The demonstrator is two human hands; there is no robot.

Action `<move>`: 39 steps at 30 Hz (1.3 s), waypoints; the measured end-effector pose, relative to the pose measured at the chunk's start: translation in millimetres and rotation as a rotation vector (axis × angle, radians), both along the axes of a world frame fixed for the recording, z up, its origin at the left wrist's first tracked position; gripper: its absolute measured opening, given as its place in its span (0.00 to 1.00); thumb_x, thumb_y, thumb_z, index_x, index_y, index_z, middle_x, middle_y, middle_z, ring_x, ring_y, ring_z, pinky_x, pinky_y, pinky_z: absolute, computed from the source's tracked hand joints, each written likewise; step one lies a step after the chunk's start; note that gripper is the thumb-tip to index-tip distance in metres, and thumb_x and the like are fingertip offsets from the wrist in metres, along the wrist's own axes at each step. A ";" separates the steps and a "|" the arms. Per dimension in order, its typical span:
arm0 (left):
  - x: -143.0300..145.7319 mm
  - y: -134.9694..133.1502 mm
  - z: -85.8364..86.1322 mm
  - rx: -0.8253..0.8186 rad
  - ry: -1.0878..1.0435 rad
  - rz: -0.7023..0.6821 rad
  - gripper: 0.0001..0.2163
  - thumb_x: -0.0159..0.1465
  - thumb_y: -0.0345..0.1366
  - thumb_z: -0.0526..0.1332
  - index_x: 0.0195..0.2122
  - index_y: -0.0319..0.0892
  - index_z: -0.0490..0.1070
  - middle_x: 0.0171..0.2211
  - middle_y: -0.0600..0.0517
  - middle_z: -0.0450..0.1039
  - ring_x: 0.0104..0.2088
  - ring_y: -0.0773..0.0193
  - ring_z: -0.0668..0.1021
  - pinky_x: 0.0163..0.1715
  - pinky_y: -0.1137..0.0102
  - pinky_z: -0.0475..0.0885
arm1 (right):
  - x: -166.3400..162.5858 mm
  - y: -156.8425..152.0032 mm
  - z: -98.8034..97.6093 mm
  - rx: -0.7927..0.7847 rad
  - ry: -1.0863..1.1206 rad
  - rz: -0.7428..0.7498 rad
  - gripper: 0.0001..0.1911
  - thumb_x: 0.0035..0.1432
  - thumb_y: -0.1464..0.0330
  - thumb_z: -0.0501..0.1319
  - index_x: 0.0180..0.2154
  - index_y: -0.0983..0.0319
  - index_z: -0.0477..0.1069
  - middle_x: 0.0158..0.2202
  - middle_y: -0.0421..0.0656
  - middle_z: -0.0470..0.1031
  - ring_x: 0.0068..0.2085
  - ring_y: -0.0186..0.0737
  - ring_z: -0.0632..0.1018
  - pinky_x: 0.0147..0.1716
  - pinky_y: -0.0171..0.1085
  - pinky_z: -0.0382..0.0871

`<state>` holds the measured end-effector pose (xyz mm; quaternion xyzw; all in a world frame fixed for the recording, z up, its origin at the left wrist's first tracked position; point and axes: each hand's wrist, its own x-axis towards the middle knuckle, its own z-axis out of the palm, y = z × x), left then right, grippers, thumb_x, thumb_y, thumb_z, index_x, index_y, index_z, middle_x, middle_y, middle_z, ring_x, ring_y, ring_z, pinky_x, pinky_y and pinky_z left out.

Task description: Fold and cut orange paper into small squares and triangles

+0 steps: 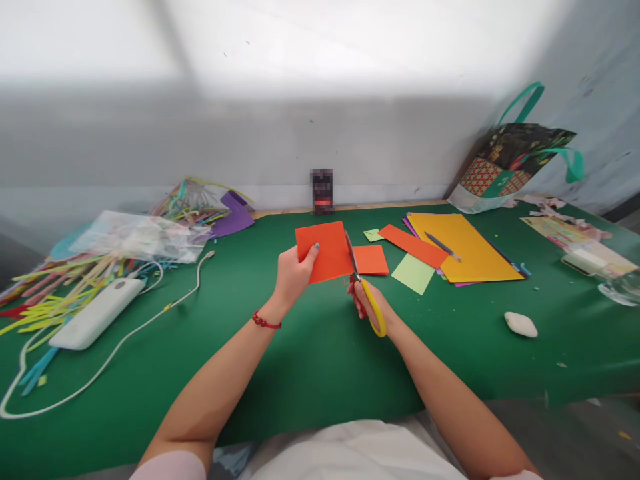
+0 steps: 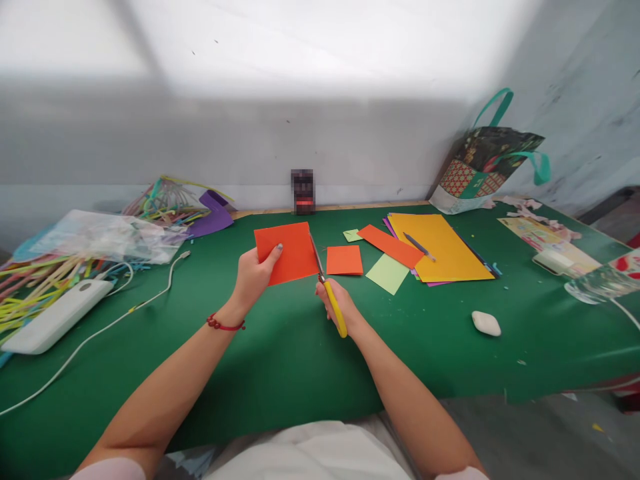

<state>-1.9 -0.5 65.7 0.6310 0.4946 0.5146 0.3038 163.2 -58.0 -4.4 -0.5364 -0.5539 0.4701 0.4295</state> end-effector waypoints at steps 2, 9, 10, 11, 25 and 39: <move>0.1 -0.7 0.6 -0.001 -0.011 -0.002 0.12 0.56 0.42 0.59 0.24 0.39 0.72 0.23 0.50 0.74 0.26 0.60 0.75 0.23 0.71 0.66 | -0.6 0.0 0.0 -0.007 0.010 -0.006 0.27 0.52 0.42 0.47 0.30 0.60 0.62 0.17 0.33 0.55 0.16 0.29 0.61 0.17 0.32 0.59; 2.1 -2.4 1.2 -0.001 -0.023 -0.003 0.12 0.56 0.42 0.59 0.24 0.39 0.72 0.24 0.50 0.74 0.26 0.61 0.75 0.22 0.71 0.65 | -1.1 0.0 -0.1 -0.011 0.015 -0.020 0.28 0.51 0.41 0.47 0.28 0.59 0.61 0.17 0.33 0.56 0.15 0.29 0.60 0.15 0.32 0.58; 2.3 -2.5 1.2 0.000 -0.016 -0.002 0.12 0.57 0.42 0.59 0.25 0.39 0.73 0.25 0.49 0.75 0.26 0.61 0.75 0.22 0.71 0.65 | -1.1 0.0 -0.1 -0.011 0.012 -0.022 0.28 0.51 0.41 0.46 0.28 0.59 0.61 0.17 0.33 0.56 0.15 0.29 0.60 0.15 0.32 0.58; 2.4 -2.5 1.1 0.000 -0.009 -0.001 0.12 0.57 0.42 0.58 0.25 0.39 0.73 0.25 0.49 0.75 0.27 0.61 0.75 0.22 0.71 0.66 | -1.1 0.0 -0.1 -0.014 0.009 -0.023 0.28 0.51 0.40 0.46 0.28 0.59 0.60 0.17 0.33 0.56 0.15 0.29 0.60 0.15 0.32 0.58; -0.2 -0.4 1.1 0.032 -0.020 0.036 0.13 0.57 0.43 0.58 0.23 0.39 0.72 0.23 0.50 0.73 0.25 0.63 0.73 0.21 0.72 0.64 | -2.1 -2.5 8.1 -0.047 0.027 -0.026 0.28 0.48 0.40 0.49 0.27 0.59 0.59 0.16 0.33 0.56 0.15 0.28 0.60 0.13 0.31 0.57; 0.1 0.0 -0.7 0.022 -0.002 -0.015 0.12 0.57 0.43 0.58 0.25 0.39 0.73 0.25 0.49 0.76 0.26 0.62 0.75 0.23 0.71 0.66 | 1.5 -0.1 -0.5 -0.019 0.000 0.000 0.29 0.50 0.40 0.45 0.28 0.59 0.61 0.16 0.33 0.57 0.14 0.29 0.61 0.14 0.32 0.57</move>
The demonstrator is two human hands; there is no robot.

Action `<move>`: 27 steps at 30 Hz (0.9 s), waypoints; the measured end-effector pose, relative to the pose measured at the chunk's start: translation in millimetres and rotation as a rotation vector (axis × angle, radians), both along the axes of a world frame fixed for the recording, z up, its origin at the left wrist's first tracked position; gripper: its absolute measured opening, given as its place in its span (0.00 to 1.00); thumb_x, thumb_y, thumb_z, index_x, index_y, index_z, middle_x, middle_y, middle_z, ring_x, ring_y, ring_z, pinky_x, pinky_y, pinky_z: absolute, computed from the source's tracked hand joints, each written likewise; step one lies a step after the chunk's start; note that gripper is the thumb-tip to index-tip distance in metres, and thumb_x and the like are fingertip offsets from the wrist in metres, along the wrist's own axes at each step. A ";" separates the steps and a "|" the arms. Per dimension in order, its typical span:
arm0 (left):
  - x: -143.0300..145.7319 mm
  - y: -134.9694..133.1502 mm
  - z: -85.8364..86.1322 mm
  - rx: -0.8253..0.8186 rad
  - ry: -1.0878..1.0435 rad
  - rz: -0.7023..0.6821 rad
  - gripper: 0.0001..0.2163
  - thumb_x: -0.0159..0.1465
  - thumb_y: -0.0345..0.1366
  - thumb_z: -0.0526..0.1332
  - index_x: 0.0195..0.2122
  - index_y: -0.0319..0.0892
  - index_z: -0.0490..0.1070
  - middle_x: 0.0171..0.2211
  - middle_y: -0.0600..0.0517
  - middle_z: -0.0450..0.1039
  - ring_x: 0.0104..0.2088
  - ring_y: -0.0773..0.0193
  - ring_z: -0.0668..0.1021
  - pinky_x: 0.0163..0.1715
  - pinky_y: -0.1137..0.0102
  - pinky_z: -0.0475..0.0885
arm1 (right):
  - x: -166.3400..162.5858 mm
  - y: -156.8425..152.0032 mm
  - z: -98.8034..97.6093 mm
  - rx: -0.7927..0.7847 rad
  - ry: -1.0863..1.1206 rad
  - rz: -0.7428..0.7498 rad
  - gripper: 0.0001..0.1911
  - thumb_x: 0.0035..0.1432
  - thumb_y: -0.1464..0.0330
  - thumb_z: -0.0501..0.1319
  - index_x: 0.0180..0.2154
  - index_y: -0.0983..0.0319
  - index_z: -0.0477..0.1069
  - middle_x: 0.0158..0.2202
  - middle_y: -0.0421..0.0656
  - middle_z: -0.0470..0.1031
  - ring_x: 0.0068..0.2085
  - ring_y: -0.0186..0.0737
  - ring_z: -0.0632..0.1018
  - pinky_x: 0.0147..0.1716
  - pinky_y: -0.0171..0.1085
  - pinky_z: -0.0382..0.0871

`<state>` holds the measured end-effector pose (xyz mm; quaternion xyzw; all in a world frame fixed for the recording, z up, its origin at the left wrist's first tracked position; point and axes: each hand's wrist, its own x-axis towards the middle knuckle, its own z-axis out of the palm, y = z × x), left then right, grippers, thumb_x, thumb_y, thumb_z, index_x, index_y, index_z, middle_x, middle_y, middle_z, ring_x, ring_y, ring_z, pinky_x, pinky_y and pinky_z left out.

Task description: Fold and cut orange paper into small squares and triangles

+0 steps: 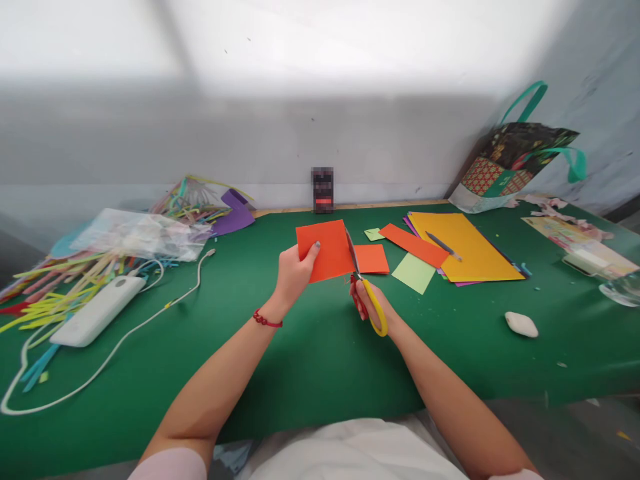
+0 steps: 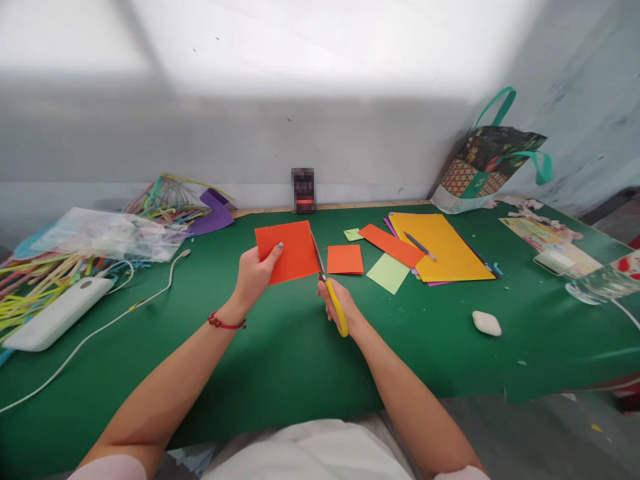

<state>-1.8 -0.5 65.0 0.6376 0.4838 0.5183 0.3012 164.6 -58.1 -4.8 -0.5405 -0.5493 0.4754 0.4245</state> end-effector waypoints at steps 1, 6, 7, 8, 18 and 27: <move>0.0 0.1 -0.2 -0.002 -0.004 -0.001 0.12 0.57 0.43 0.58 0.25 0.39 0.73 0.25 0.49 0.76 0.26 0.62 0.75 0.23 0.71 0.66 | -0.1 0.2 -0.4 0.001 0.008 -0.001 0.29 0.50 0.40 0.46 0.28 0.59 0.61 0.15 0.33 0.57 0.14 0.29 0.61 0.14 0.32 0.57; -0.1 1.2 -2.7 -0.028 -0.073 -0.010 0.13 0.56 0.45 0.59 0.26 0.39 0.74 0.27 0.48 0.76 0.29 0.60 0.76 0.24 0.71 0.68 | -0.7 2.1 0.6 -0.003 0.101 -0.053 0.26 0.51 0.43 0.51 0.28 0.60 0.62 0.14 0.32 0.57 0.13 0.29 0.60 0.13 0.32 0.55; 0.0 1.6 -3.3 -0.042 -0.093 -0.021 0.14 0.56 0.45 0.60 0.27 0.38 0.74 0.28 0.48 0.77 0.30 0.59 0.77 0.25 0.71 0.69 | -0.6 2.7 1.9 -0.008 0.135 -0.069 0.25 0.51 0.44 0.53 0.27 0.60 0.62 0.14 0.32 0.57 0.13 0.29 0.60 0.13 0.32 0.55; 0.1 1.9 -4.0 -0.056 -0.114 -0.037 0.14 0.56 0.46 0.60 0.28 0.38 0.74 0.29 0.47 0.77 0.31 0.58 0.77 0.26 0.70 0.70 | -0.3 3.5 3.5 -0.009 0.170 -0.077 0.23 0.50 0.46 0.55 0.27 0.60 0.62 0.13 0.32 0.57 0.13 0.29 0.61 0.14 0.32 0.56; 6.2 0.3 -12.3 -0.223 -0.188 -0.291 0.18 0.53 0.49 0.62 0.33 0.37 0.74 0.38 0.43 0.77 0.38 0.52 0.79 0.32 0.65 0.75 | 5.3 7.1 14.3 0.118 0.463 -0.092 0.21 0.47 0.49 0.58 0.30 0.60 0.61 0.20 0.38 0.68 0.18 0.35 0.70 0.21 0.38 0.66; 12.6 -3.6 -23.0 -0.382 -0.289 -0.375 0.18 0.52 0.47 0.64 0.37 0.37 0.74 0.41 0.42 0.77 0.39 0.54 0.79 0.36 0.65 0.75 | 7.0 4.7 7.6 0.221 0.392 -0.040 0.14 0.49 0.57 0.62 0.32 0.59 0.63 0.20 0.37 0.69 0.20 0.36 0.72 0.25 0.40 0.71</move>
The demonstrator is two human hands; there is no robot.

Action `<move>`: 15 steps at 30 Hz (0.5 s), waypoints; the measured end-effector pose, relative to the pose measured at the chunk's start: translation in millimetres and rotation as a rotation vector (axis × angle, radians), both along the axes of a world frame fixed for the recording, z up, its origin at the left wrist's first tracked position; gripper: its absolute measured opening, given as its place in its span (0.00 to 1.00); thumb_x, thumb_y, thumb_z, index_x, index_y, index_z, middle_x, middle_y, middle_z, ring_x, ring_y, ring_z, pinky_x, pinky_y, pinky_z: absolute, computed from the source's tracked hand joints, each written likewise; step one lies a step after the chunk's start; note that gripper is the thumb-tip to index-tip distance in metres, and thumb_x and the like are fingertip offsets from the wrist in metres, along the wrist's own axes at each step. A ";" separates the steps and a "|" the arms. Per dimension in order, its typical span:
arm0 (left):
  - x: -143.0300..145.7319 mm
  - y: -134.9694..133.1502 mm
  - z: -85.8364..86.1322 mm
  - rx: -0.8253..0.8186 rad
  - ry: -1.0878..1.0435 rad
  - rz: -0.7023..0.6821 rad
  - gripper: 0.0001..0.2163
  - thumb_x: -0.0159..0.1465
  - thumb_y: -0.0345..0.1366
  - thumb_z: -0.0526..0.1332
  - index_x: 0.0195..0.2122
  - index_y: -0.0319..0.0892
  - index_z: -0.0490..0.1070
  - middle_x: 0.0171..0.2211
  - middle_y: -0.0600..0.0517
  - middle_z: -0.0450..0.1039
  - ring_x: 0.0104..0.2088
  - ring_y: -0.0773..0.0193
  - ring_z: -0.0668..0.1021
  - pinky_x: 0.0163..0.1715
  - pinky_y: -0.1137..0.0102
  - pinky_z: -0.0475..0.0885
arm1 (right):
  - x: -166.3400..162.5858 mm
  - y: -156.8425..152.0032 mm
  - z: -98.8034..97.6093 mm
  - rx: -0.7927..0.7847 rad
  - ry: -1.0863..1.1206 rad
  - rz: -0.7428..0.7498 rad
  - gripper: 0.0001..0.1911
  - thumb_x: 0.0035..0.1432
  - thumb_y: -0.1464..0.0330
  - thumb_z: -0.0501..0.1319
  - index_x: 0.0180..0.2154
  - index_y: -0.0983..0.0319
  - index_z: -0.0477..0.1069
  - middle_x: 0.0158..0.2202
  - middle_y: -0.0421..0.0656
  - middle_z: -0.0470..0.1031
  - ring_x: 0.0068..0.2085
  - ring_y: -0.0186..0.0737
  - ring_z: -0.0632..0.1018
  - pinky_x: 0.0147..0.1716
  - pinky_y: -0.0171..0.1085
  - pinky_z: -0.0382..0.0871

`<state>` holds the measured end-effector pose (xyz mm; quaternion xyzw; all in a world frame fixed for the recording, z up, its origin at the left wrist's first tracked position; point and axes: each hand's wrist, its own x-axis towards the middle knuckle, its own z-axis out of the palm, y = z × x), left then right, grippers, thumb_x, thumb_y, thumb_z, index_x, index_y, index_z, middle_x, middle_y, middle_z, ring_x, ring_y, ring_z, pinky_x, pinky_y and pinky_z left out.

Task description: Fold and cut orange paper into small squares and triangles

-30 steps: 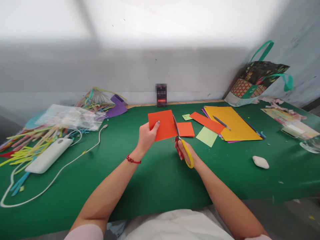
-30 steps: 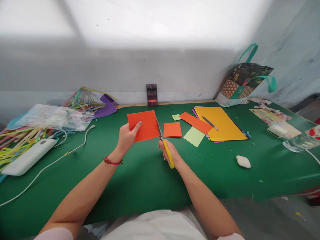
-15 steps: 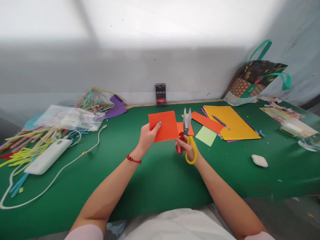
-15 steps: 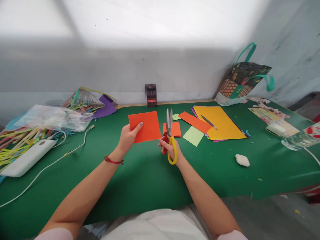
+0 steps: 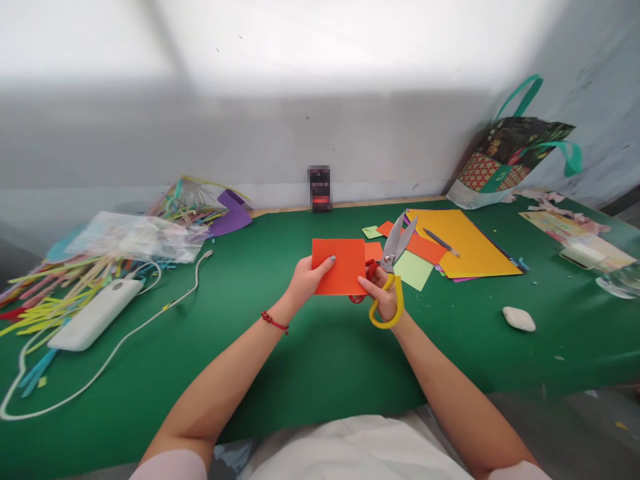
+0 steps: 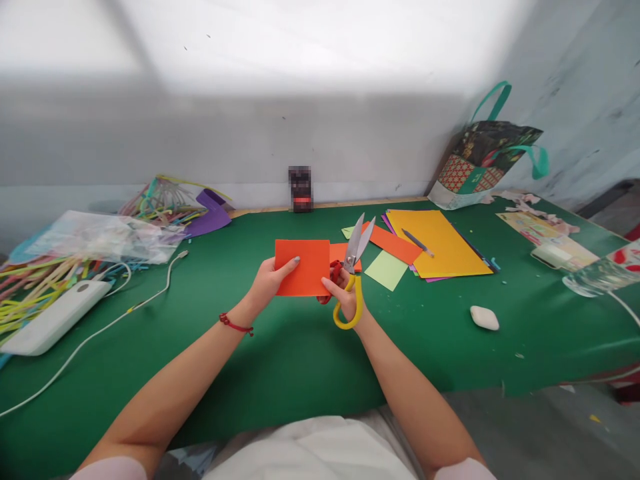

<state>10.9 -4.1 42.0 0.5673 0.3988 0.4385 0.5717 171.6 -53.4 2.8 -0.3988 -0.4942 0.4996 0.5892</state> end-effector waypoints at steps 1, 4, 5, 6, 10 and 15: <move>0.8 -0.3 -0.8 -0.015 -0.019 -0.011 0.19 0.52 0.47 0.64 0.37 0.37 0.73 0.41 0.42 0.77 0.40 0.53 0.79 0.37 0.64 0.75 | 0.5 -0.1 -0.9 0.006 -0.009 -0.014 0.14 0.49 0.57 0.61 0.33 0.59 0.63 0.20 0.36 0.69 0.20 0.36 0.72 0.25 0.40 0.71; 1.9 -0.3 -1.5 -0.011 -0.056 -0.034 0.19 0.52 0.48 0.64 0.39 0.37 0.72 0.42 0.42 0.76 0.41 0.53 0.78 0.38 0.64 0.74 | 1.8 0.6 -2.4 0.013 -0.003 -0.050 0.15 0.48 0.56 0.63 0.32 0.59 0.63 0.20 0.35 0.68 0.19 0.36 0.72 0.23 0.40 0.72; 1.7 0.1 -1.2 0.003 -0.070 -0.039 0.20 0.53 0.48 0.63 0.39 0.38 0.72 0.42 0.43 0.76 0.41 0.53 0.78 0.38 0.64 0.74 | 1.9 0.8 -2.2 0.020 0.012 -0.053 0.16 0.47 0.57 0.63 0.31 0.59 0.63 0.19 0.35 0.68 0.19 0.35 0.72 0.22 0.39 0.72; 1.2 0.7 -0.7 0.021 -0.092 -0.041 0.20 0.55 0.50 0.62 0.40 0.38 0.72 0.42 0.43 0.76 0.41 0.54 0.78 0.38 0.65 0.74 | 1.8 1.0 -1.6 0.028 0.032 -0.051 0.16 0.47 0.57 0.64 0.30 0.59 0.63 0.19 0.35 0.68 0.18 0.35 0.71 0.21 0.38 0.71; -2.4 2.2 2.2 0.095 -0.196 -0.019 0.23 0.61 0.54 0.51 0.46 0.41 0.70 0.43 0.45 0.75 0.40 0.59 0.77 0.37 0.68 0.73 | 0.3 -0.2 1.8 0.051 0.086 -0.026 0.14 0.46 0.59 0.65 0.29 0.59 0.63 0.18 0.34 0.68 0.16 0.33 0.71 0.18 0.37 0.70; -4.4 -1.0 5.1 0.119 -0.256 -0.006 0.23 0.62 0.54 0.49 0.47 0.43 0.70 0.41 0.46 0.75 0.36 0.61 0.77 0.34 0.69 0.72 | 0.4 -2.9 1.6 0.070 0.051 0.053 0.11 0.50 0.61 0.63 0.32 0.59 0.66 0.19 0.35 0.70 0.18 0.35 0.72 0.19 0.37 0.70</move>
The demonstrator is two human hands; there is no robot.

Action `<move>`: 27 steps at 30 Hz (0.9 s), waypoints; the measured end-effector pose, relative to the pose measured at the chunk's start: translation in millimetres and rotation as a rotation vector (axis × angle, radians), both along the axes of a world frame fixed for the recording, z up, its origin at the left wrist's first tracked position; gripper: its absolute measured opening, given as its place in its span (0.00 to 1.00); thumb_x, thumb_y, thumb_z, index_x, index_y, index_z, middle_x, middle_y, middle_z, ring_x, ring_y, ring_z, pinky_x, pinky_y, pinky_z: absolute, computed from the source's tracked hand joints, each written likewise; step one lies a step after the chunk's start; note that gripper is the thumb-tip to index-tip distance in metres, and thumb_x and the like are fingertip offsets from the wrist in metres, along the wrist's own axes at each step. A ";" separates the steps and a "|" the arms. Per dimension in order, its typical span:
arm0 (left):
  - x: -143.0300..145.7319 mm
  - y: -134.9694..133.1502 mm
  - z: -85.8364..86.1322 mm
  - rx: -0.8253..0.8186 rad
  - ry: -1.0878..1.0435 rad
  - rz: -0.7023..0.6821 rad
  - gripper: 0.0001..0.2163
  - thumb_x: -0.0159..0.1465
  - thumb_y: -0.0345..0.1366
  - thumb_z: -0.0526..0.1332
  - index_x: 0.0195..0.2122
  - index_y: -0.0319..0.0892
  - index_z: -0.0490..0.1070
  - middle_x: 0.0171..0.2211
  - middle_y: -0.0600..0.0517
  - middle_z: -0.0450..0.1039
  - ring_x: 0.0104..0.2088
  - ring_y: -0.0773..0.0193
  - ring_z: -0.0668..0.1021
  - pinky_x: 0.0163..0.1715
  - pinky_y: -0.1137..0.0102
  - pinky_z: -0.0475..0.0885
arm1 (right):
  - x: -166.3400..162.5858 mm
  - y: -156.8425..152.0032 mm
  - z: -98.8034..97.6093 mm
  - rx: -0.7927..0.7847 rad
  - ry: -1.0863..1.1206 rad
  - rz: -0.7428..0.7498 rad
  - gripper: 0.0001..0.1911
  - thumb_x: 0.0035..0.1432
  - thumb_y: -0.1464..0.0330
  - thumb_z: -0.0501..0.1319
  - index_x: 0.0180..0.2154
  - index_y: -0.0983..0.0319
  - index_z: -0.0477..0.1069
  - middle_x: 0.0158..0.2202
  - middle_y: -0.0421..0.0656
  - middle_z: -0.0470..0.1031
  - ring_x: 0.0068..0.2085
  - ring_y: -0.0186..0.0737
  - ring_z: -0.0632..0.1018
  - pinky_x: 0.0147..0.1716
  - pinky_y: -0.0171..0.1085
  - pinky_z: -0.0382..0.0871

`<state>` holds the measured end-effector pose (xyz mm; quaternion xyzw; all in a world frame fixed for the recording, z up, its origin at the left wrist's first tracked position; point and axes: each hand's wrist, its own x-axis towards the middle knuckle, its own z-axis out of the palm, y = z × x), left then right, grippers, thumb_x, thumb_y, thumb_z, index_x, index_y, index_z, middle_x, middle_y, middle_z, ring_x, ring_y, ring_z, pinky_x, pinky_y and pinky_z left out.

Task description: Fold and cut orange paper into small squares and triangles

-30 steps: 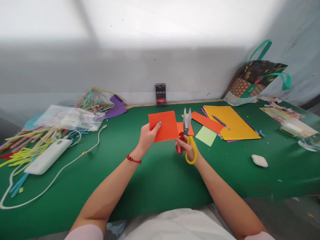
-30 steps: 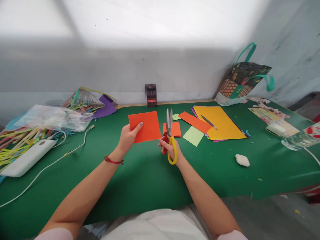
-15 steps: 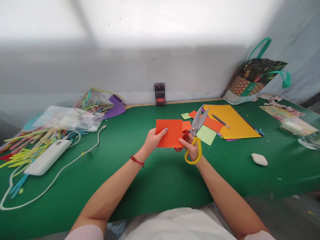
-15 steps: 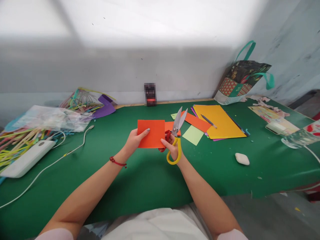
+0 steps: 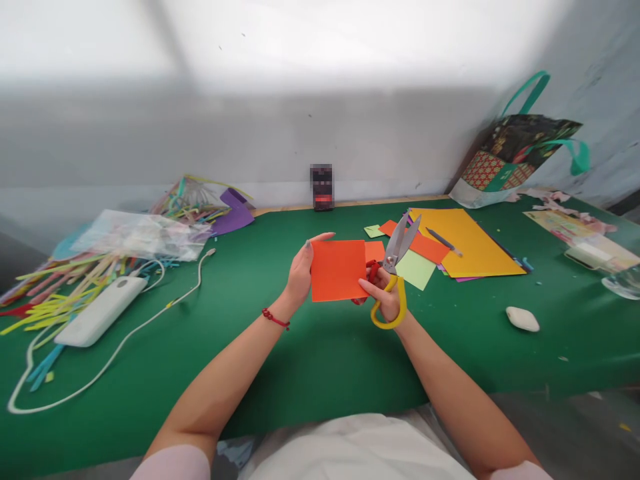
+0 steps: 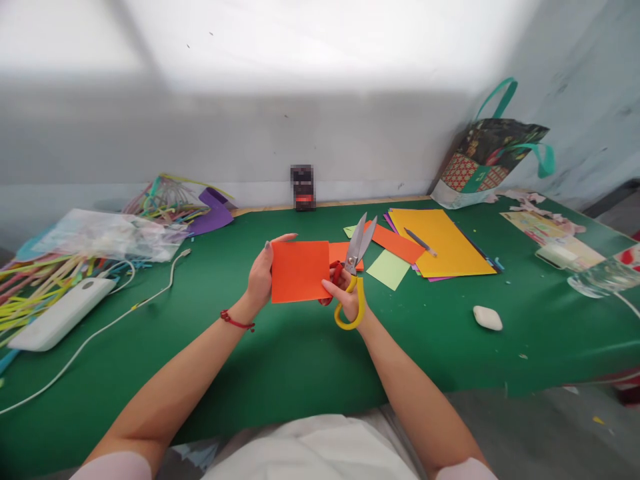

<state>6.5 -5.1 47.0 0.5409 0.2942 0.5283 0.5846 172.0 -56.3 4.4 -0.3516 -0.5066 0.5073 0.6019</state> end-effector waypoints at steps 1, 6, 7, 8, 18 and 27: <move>0.1 -1.0 0.4 -0.001 -0.010 -0.002 0.23 0.62 0.54 0.49 0.46 0.43 0.71 0.41 0.46 0.74 0.36 0.61 0.77 0.34 0.69 0.72 | 0.3 -0.3 -0.5 0.000 -0.005 0.008 0.11 0.50 0.61 0.63 0.33 0.59 0.67 0.20 0.35 0.70 0.18 0.35 0.72 0.19 0.37 0.70; 1.6 -4.0 2.4 -0.021 -0.027 0.030 0.21 0.61 0.53 0.51 0.40 0.42 0.73 0.40 0.46 0.75 0.35 0.61 0.77 0.33 0.69 0.72 | 1.3 -1.3 -1.9 -0.007 -0.030 0.005 0.11 0.50 0.60 0.63 0.33 0.59 0.67 0.21 0.36 0.70 0.19 0.35 0.72 0.20 0.38 0.70; 1.9 -4.3 2.8 -0.025 -0.032 0.034 0.21 0.61 0.53 0.51 0.40 0.42 0.73 0.40 0.47 0.75 0.35 0.61 0.77 0.33 0.69 0.72 | 1.3 -1.5 -1.8 -0.009 -0.037 0.004 0.12 0.50 0.59 0.63 0.33 0.59 0.67 0.21 0.36 0.70 0.19 0.35 0.72 0.20 0.38 0.70; 2.2 -4.5 3.3 -0.028 -0.038 0.040 0.20 0.61 0.53 0.52 0.39 0.42 0.73 0.39 0.47 0.75 0.35 0.62 0.77 0.33 0.69 0.72 | 1.2 -1.7 -1.7 -0.012 -0.045 0.007 0.12 0.50 0.59 0.63 0.33 0.59 0.67 0.21 0.37 0.70 0.19 0.35 0.72 0.20 0.38 0.70; -0.7 2.1 8.1 0.004 0.153 0.074 0.19 0.61 0.50 0.54 0.38 0.39 0.74 0.35 0.47 0.76 0.32 0.64 0.77 0.30 0.72 0.71 | -0.3 -0.6 -1.0 -0.012 -0.023 -0.060 0.12 0.48 0.60 0.64 0.32 0.60 0.67 0.22 0.37 0.70 0.18 0.35 0.71 0.19 0.38 0.70; -1.2 2.3 12.3 -0.170 0.271 0.004 0.18 0.56 0.49 0.59 0.37 0.38 0.72 0.34 0.46 0.76 0.33 0.60 0.77 0.32 0.69 0.71 | -2.3 0.1 -1.4 -0.079 -0.060 -0.150 0.18 0.44 0.56 0.65 0.31 0.61 0.66 0.21 0.36 0.67 0.19 0.34 0.71 0.19 0.38 0.71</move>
